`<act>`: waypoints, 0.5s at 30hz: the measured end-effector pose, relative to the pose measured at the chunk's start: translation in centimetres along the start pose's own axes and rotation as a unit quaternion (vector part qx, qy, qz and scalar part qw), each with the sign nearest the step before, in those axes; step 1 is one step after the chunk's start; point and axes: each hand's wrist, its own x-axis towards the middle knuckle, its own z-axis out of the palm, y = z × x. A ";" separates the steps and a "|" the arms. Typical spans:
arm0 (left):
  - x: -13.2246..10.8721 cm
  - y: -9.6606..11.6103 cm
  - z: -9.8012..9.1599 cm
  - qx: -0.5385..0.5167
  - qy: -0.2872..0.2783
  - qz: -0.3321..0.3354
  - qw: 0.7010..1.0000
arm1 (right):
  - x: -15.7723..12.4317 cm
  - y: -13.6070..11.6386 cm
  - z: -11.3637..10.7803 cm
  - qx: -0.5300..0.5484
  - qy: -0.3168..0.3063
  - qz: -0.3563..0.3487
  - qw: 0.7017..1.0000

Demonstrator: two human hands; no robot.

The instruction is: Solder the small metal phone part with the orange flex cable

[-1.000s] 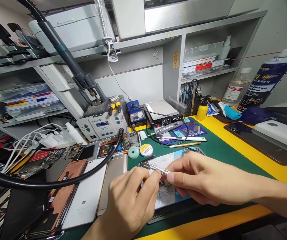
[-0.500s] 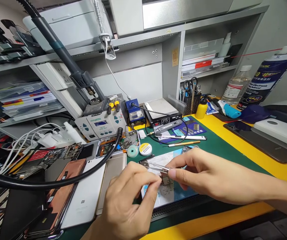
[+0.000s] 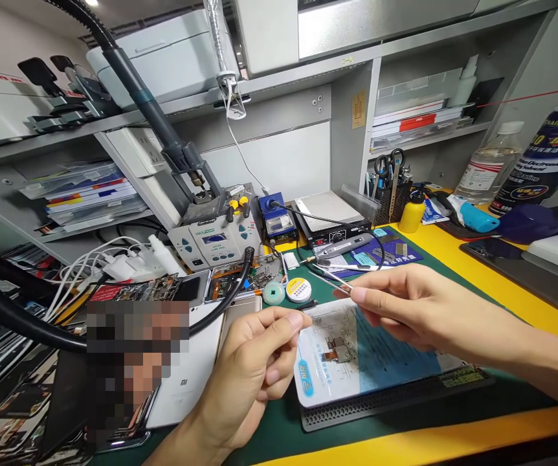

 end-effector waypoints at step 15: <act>-4.8 1.1 -1.9 -0.055 0.025 0.123 0.991 | 2.1 0.5 -1.7 0.009 0.149 -0.013 0.989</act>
